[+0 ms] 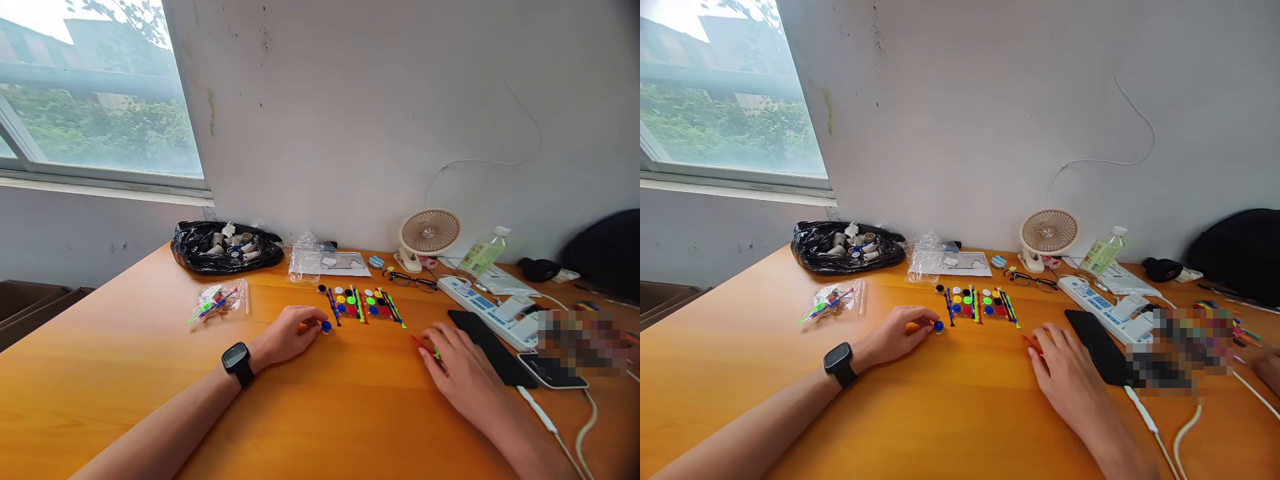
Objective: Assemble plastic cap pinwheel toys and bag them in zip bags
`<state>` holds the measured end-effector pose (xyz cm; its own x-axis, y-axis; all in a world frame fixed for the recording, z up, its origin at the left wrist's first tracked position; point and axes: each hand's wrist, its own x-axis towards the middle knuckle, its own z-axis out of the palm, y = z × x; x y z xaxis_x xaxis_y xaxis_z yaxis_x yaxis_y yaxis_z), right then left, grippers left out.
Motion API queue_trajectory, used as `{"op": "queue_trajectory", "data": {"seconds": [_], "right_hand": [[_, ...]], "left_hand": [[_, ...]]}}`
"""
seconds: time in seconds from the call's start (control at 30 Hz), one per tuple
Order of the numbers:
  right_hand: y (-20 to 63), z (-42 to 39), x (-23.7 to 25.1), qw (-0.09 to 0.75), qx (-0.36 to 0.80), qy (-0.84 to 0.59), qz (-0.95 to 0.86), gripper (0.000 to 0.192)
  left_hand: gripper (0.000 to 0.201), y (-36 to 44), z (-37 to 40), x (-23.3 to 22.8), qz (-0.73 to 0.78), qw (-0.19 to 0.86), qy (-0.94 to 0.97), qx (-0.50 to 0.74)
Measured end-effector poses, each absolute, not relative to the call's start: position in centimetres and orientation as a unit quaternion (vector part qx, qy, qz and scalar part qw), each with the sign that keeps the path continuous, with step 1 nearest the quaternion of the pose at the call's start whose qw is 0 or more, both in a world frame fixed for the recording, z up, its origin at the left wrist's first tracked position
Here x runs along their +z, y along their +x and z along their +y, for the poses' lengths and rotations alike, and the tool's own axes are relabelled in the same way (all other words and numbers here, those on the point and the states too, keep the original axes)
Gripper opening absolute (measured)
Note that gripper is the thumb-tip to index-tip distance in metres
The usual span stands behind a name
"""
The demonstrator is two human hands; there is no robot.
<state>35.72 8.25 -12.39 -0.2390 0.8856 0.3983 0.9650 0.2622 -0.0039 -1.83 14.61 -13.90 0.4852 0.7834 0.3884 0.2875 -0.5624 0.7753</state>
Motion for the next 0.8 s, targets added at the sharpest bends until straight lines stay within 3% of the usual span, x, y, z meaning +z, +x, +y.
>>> {"op": "queue_trajectory", "data": {"seconds": [0.1,0.3,0.43,0.57,0.8], "right_hand": [[32.5,7.9,-11.3,0.179,-0.123,-0.565,-0.796,0.027],[25.3,7.9,-9.6,0.113,-0.032,-0.487,-0.866,0.033],[22.6,9.8,-10.2,0.086,-0.016,-0.472,-0.877,0.041],[21.4,11.1,-11.6,0.114,-0.012,-0.477,-0.872,0.039],[21.4,10.5,-12.4,0.195,0.057,-0.457,-0.866,0.032]], "left_hand": [[0.021,-1.5,14.3,-13.6,0.340,0.311,0.796,0.393],[0.026,-1.2,14.1,-13.4,0.306,0.224,0.856,0.351],[0.019,-1.2,14.3,-13.8,0.316,0.193,0.864,0.342],[0.016,-1.2,14.5,-13.9,0.328,0.180,0.861,0.344],[0.049,-1.2,14.1,-13.6,0.290,0.142,0.894,0.312]]}}
